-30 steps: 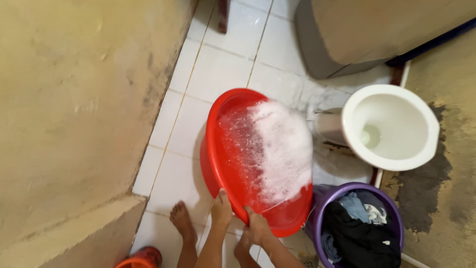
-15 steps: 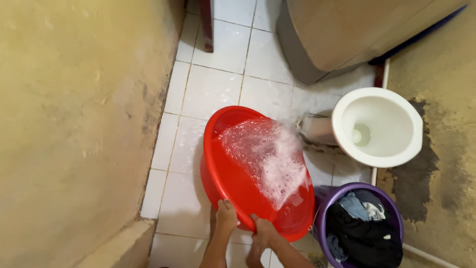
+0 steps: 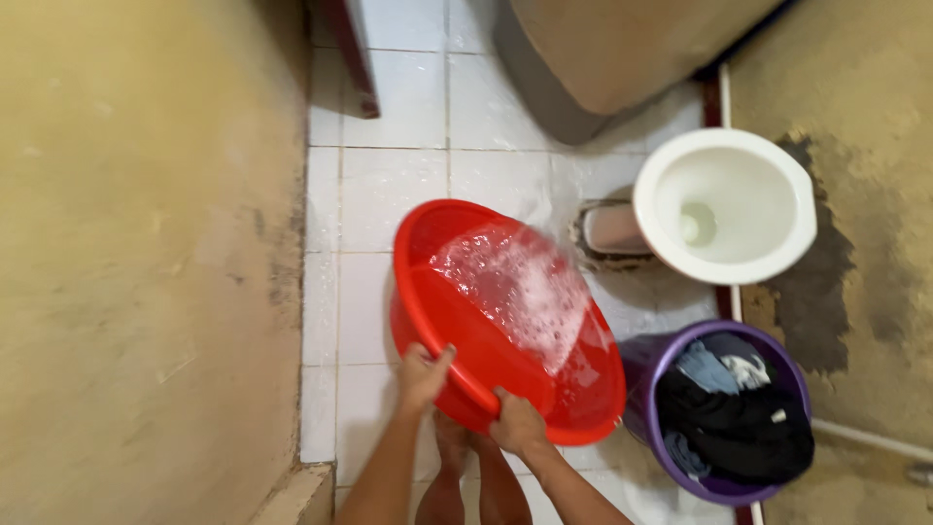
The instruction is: The person washes several dark-colored garments by hand in a red basin filled with soapy water. They scrub, rinse, and wring out each item, then transfer the washed clothes into a purple bucket. Finally, they pour out the soapy water and place the washed items into the red basin.
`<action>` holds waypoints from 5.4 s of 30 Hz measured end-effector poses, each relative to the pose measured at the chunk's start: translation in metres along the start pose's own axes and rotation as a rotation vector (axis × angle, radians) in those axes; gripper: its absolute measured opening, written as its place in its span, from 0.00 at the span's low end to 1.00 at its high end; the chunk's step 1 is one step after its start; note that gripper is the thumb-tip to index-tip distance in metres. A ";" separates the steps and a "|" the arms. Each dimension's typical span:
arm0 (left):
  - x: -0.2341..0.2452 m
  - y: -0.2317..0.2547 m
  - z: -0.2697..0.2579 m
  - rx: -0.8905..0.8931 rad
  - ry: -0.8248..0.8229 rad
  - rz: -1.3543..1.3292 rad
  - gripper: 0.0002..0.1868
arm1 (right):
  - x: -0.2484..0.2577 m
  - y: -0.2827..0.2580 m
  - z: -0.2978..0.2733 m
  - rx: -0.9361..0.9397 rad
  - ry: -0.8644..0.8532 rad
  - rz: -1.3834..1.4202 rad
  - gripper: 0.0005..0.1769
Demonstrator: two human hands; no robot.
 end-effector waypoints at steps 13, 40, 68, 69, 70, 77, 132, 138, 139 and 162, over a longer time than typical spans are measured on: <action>-0.040 0.042 -0.027 0.035 -0.289 -0.031 0.18 | -0.056 0.157 -0.066 -0.077 0.164 0.142 0.25; -0.147 0.022 -0.272 0.001 -0.392 -0.110 0.15 | -0.009 0.221 -0.205 0.080 0.467 0.377 0.21; -0.059 0.147 -0.205 -0.295 -0.127 0.133 0.15 | 0.012 0.117 -0.115 0.370 0.277 0.958 0.21; -0.050 0.139 -0.195 -0.258 -0.090 0.085 0.14 | 0.018 0.108 -0.108 0.349 0.279 0.806 0.22; -0.045 0.130 -0.185 -0.216 -0.082 0.017 0.14 | 0.024 0.100 -0.099 0.329 0.279 0.653 0.22; -0.044 -0.013 -0.102 0.110 0.043 -0.411 0.16 | 0.018 0.063 -0.025 0.583 0.224 0.011 0.23; -0.314 -0.160 -0.121 0.185 -0.562 0.121 0.14 | -0.023 0.525 -0.015 -0.382 0.661 2.245 0.22; -0.211 -0.139 -0.060 0.341 -0.390 -0.171 0.14 | -0.015 0.384 -0.040 -0.148 0.345 2.046 0.23; -0.189 -0.128 -0.052 0.411 -0.342 -0.211 0.14 | -0.012 0.356 -0.036 -0.104 0.309 1.956 0.22; -0.263 -0.157 -0.115 0.035 -0.439 0.060 0.14 | -0.036 0.376 0.052 0.085 1.037 0.839 0.28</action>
Point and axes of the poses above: each hand's wrist, its own z-axis towards the middle knuckle, its own x-axis out of the back of the hand, y = z × x, the point moved 3 cm from there along z, towards the middle knuckle, and after that the axes turned 3 degrees about x, right-handed, at the moved point
